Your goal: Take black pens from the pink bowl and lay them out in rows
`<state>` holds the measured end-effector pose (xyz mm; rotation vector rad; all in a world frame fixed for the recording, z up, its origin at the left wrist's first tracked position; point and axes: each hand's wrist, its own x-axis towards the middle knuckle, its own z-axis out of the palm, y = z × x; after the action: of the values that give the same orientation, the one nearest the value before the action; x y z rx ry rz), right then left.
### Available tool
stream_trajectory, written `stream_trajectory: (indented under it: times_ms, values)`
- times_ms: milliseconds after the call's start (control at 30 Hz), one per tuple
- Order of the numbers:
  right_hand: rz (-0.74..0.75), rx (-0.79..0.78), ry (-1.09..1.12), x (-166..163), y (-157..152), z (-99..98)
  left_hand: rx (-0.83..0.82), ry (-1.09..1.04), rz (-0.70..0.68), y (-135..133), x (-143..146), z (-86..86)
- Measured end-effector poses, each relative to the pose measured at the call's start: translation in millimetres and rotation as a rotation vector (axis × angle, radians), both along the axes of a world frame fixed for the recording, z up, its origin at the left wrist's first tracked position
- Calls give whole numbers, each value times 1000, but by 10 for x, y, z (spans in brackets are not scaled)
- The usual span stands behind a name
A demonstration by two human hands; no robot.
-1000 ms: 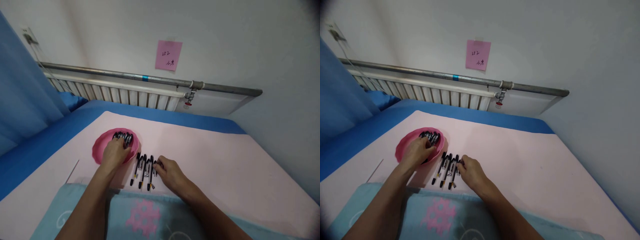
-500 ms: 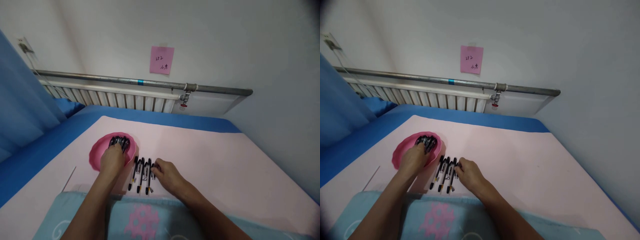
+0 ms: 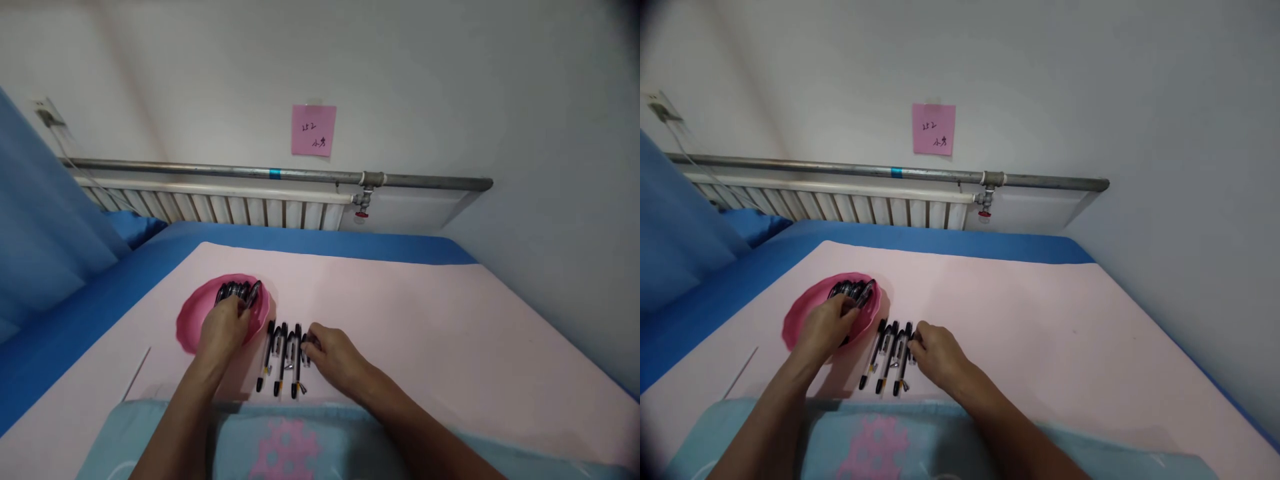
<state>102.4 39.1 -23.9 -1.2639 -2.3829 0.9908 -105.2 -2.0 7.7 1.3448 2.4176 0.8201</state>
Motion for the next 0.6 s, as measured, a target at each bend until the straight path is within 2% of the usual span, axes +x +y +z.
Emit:
stream_trajectory:
  times_ms: [100,200,300,433,600]
  values:
    - [-23,2,36,15,25,-4,125,-396,-60,-12,65,26]
    - [-96,-6,167,36,56,25,204,-816,-158,-16,200,28]
    - [-139,-161,391,37,58,95,187,-1092,-254,-14,378,13]
    - [-113,-447,636,-9,13,176,117,-1303,-282,-19,619,-20]
    - [-208,-524,796,-46,-21,225,95,-1285,-336,-65,757,-37]
